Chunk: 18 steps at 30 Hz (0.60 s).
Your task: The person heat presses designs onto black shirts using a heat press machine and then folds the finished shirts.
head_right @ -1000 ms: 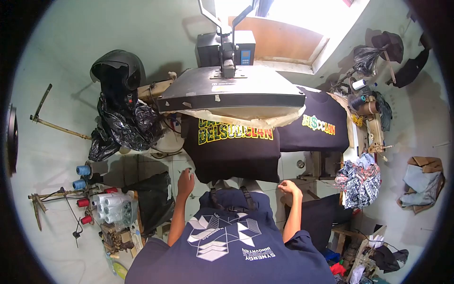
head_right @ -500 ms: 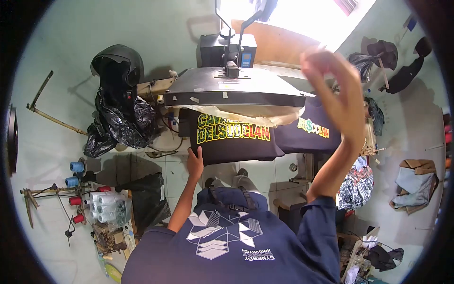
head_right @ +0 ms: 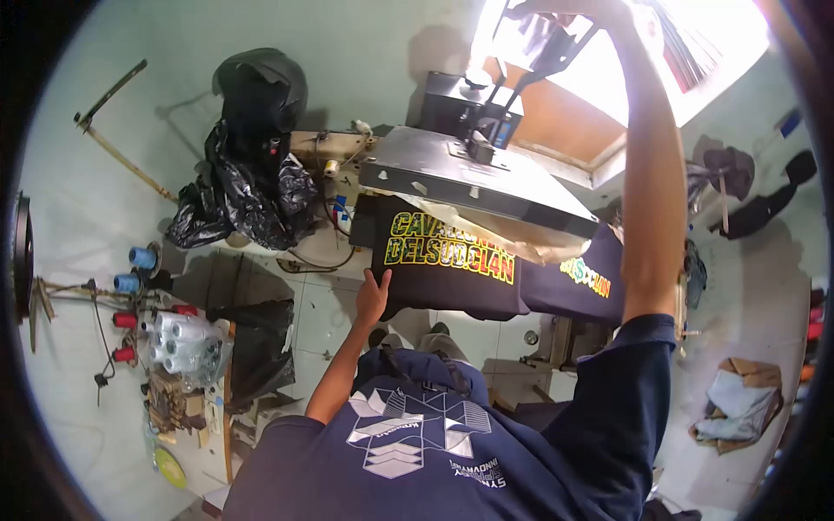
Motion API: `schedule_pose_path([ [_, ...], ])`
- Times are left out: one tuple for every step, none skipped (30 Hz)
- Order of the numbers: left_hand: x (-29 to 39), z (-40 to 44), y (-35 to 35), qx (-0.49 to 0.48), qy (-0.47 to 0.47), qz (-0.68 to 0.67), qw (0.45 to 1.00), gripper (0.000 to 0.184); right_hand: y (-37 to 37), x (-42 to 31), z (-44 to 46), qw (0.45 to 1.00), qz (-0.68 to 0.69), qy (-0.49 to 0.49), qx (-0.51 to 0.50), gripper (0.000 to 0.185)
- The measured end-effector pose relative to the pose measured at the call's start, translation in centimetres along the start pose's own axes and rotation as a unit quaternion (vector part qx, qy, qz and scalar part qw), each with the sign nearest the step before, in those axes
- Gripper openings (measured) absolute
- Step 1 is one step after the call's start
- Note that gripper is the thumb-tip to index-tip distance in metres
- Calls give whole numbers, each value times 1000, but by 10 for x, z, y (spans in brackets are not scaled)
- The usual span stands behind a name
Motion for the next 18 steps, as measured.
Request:
schedule_pose_path([
  [-5,0,5,6,-9,-4,1000,76,-1,3,4,1000,1,0,-4,43],
  [-7,0,10,47,15,4,999,75,-3,6,8,1000,2,1,-8,42],
  [-7,0,11,87,41,14,995,73,-5,7,11,1000,3,-1,-12,41],
  [-8,1,12,91,37,12,995,73,-8,8,13,1000,6,3,-15,40],
  [-9,2,14,78,37,13,996,74,-10,9,16,1000,10,1,-18,40],
  [-11,4,14,67,37,14,997,74,-11,9,20,1000,18,-4,-20,39],
  [-11,4,12,70,35,14,997,74,-14,6,22,999,25,-5,-22,38],
  [-10,3,11,64,34,7,997,75,-16,4,24,999,33,-9,-24,38],
  [-8,2,9,57,35,0,998,76,-16,0,23,999,43,-3,-25,37],
  [-6,2,7,57,37,0,998,76,-18,-2,23,998,54,-4,-28,37],
  [-5,2,6,46,32,0,998,76,-20,-5,23,997,66,-3,-30,36],
  [-6,1,6,34,27,2,999,77,-21,-9,22,996,82,-2,-34,36],
  [-7,1,6,33,30,4,999,77,-23,-14,20,994,99,0,-36,36],
  [-7,2,7,33,28,2,999,78,-24,-18,17,992,121,1,-38,35],
  [-10,4,11,33,27,0,999,79,-27,-23,13,989,143,3,-43,35],
  [-12,7,14,32,32,3,999,79,-29,-28,8,984,170,6,-51,35],
  [-13,9,16,26,31,-4,999,82,-29,-34,2,978,202,11,-59,35],
  [-16,11,17,20,30,-11,999,86,-30,-38,-6,970,234,17,-69,36],
])
Point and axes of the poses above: each hand's wrist, its own z-axis towards the middle knuckle, its own y-axis out of the palm, x = y × z, the point moved 1 cm from there along z, towards the middle knuckle, and after that the axes turned 7 degrees about -y, right-handed, at the moved point
